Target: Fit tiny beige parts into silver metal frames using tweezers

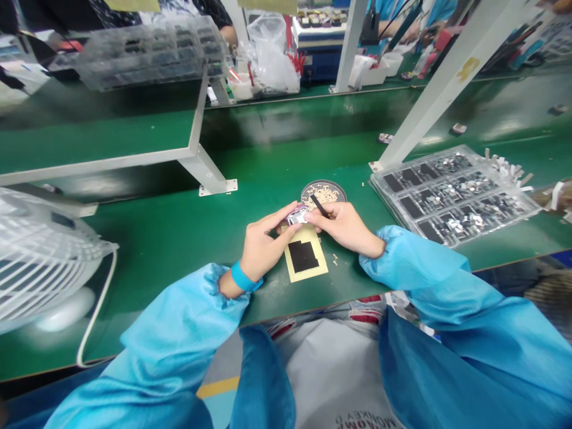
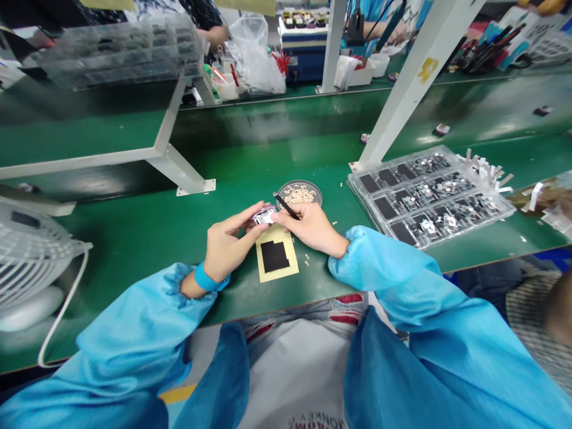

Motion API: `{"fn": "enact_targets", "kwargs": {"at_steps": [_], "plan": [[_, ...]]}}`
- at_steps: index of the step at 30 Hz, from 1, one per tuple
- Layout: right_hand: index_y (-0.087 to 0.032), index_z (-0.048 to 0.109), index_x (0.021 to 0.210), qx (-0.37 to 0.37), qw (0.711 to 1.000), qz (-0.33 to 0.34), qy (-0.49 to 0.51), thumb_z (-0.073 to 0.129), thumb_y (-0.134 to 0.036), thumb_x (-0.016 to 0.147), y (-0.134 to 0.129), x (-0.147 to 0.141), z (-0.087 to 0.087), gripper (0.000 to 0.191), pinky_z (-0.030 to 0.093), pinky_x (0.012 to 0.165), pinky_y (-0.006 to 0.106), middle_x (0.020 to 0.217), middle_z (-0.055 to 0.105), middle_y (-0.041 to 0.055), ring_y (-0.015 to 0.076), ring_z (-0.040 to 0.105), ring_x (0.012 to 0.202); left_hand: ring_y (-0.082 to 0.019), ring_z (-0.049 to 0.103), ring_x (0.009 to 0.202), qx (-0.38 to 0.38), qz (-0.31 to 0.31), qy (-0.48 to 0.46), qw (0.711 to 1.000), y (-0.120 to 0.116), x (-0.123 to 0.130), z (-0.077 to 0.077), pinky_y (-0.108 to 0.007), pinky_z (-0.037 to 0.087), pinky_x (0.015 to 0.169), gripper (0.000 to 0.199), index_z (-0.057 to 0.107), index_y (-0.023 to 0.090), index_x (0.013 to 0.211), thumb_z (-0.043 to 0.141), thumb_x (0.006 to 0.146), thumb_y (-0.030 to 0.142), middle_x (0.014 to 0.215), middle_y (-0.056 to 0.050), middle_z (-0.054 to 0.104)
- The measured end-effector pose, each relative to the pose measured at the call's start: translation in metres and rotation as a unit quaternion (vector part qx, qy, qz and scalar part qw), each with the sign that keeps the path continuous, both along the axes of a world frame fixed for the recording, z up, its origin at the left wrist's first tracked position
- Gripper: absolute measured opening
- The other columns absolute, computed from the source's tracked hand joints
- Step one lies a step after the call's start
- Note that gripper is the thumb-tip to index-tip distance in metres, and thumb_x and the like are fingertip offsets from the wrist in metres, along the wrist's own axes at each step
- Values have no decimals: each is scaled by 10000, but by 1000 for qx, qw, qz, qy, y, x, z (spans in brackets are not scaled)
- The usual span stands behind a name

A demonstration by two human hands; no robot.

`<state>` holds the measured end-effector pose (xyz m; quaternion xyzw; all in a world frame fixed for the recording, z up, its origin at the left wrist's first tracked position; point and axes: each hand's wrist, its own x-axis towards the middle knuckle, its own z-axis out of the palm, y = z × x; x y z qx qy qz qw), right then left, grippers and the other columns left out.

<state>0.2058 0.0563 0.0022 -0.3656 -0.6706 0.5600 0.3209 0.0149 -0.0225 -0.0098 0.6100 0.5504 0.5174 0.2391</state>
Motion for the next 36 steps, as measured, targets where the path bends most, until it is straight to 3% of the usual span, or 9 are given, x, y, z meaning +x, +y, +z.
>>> {"fn": "enact_targets", "kwargs": {"at_steps": [4, 6, 9, 19, 24, 30, 33, 36], "plan": [[-183, 688, 914, 65, 995, -48, 54, 852, -467, 766, 0, -2, -7, 359, 517, 760, 310, 851, 698, 13, 156, 634, 782, -220, 767, 944, -71, -32, -168, 983, 2, 3, -1, -376, 643, 900, 534, 724, 210, 1304, 845, 805, 358, 1203, -84, 773], [-197, 671, 997, 75, 993, -42, 81, 866, -446, 759, -1, -3, -8, 396, 540, 873, 352, 893, 700, 16, 177, 665, 861, -236, 778, 950, -93, -63, -245, 963, 3, 5, 0, -399, 645, 921, 567, 719, 192, 1303, 869, 777, 343, 1183, -98, 778], [-201, 674, 1044, 52, 993, -10, 101, 863, -440, 770, -1, -3, -6, 410, 552, 902, 371, 903, 701, 21, 185, 679, 879, -241, 787, 910, -101, -80, -287, 949, 4, 7, 2, -427, 649, 925, 560, 728, 184, 1276, 883, 758, 330, 1138, -101, 790], [-213, 652, 1031, -26, 987, 12, 157, 901, -367, 728, -2, -7, -13, 421, 560, 868, 322, 937, 668, 5, 158, 645, 893, -245, 749, 1076, -86, -85, -268, 956, 2, 7, 2, -385, 632, 969, 464, 744, 222, 1257, 846, 809, 289, 1238, -96, 753], [-173, 722, 957, -34, 993, 26, 113, 885, -426, 735, -3, -9, -11, 375, 532, 853, 325, 929, 723, 34, 174, 658, 876, -250, 697, 1177, -41, -81, -231, 969, 2, 10, 3, -368, 597, 1025, 361, 792, 230, 1153, 845, 802, 298, 1300, -87, 693], [-158, 720, 935, -44, 996, 8, 83, 862, -512, 736, -4, -8, -7, 430, 533, 767, 317, 869, 724, 38, 168, 645, 786, -262, 697, 1147, -82, -85, -221, 968, 1, 5, 1, -382, 609, 938, 317, 763, 245, 1235, 643, 952, 325, 1317, -92, 709], [-159, 716, 903, -14, 998, -5, 66, 861, -534, 726, -3, -8, -8, 439, 511, 730, 295, 852, 708, 34, 162, 620, 777, -248, 726, 1050, -89, -76, -162, 980, 1, 5, -1, -370, 613, 895, 359, 744, 222, 1251, 697, 918, 347, 1250, -90, 747], [-158, 706, 861, 6, 997, 0, 72, 874, -518, 715, -3, -8, -9, 423, 467, 677, 270, 813, 681, 20, 147, 581, 750, -241, 723, 1072, -75, -57, -77, 993, 0, 7, -2, -365, 592, 946, 364, 750, 215, 1239, 726, 905, 357, 1238, -80, 758]]}}
